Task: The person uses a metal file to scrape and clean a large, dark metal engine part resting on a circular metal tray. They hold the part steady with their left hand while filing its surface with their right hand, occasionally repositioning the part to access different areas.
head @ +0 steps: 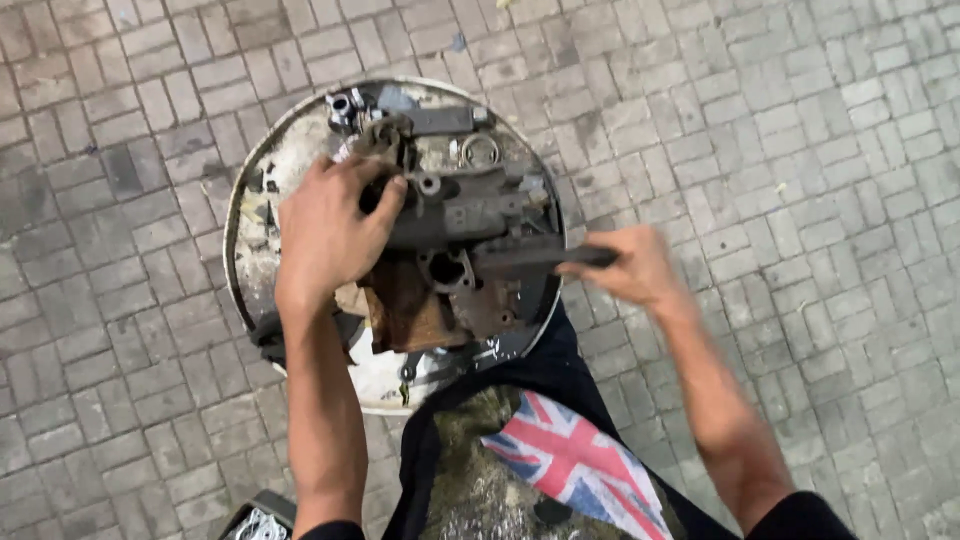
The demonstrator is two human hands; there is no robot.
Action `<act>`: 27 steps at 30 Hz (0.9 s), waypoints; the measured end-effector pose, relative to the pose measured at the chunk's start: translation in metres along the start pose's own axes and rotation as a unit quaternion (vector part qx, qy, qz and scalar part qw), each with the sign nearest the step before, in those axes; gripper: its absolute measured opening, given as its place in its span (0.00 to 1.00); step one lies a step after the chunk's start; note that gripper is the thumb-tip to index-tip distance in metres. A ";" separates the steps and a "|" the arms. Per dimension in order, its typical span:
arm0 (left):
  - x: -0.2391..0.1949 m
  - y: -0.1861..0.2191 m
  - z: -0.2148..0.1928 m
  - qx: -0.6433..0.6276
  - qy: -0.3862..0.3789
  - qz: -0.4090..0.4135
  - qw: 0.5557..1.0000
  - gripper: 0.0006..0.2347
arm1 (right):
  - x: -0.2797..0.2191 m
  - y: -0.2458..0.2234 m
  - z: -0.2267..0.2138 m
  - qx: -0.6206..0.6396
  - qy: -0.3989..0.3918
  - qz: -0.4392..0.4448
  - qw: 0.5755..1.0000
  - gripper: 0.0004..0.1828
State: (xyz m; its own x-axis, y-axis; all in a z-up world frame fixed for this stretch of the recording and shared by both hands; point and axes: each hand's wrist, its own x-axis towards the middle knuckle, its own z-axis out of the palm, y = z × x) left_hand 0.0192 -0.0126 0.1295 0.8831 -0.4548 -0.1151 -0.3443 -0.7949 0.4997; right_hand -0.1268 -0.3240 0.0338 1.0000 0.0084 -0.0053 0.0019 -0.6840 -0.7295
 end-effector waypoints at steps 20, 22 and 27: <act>-0.001 -0.007 0.006 -0.005 0.018 0.023 1.000 0.17 | -0.009 0.031 0.026 0.012 0.001 0.072 0.997 0.28; 0.002 -0.008 0.009 -0.009 0.026 0.022 0.999 0.16 | -0.009 0.029 0.020 -0.007 0.009 0.082 0.997 0.28; 0.003 -0.011 0.012 -0.008 0.028 0.023 0.999 0.17 | 0.013 0.007 0.038 0.001 -0.015 0.057 0.998 0.27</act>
State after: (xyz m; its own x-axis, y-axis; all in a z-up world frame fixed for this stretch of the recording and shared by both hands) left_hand 0.0220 -0.0105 0.1135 0.8828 -0.4677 -0.0442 -0.3803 -0.7666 0.5174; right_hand -0.1143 -0.3011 0.0026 0.9929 -0.0466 -0.1092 -0.1116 -0.6800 -0.7247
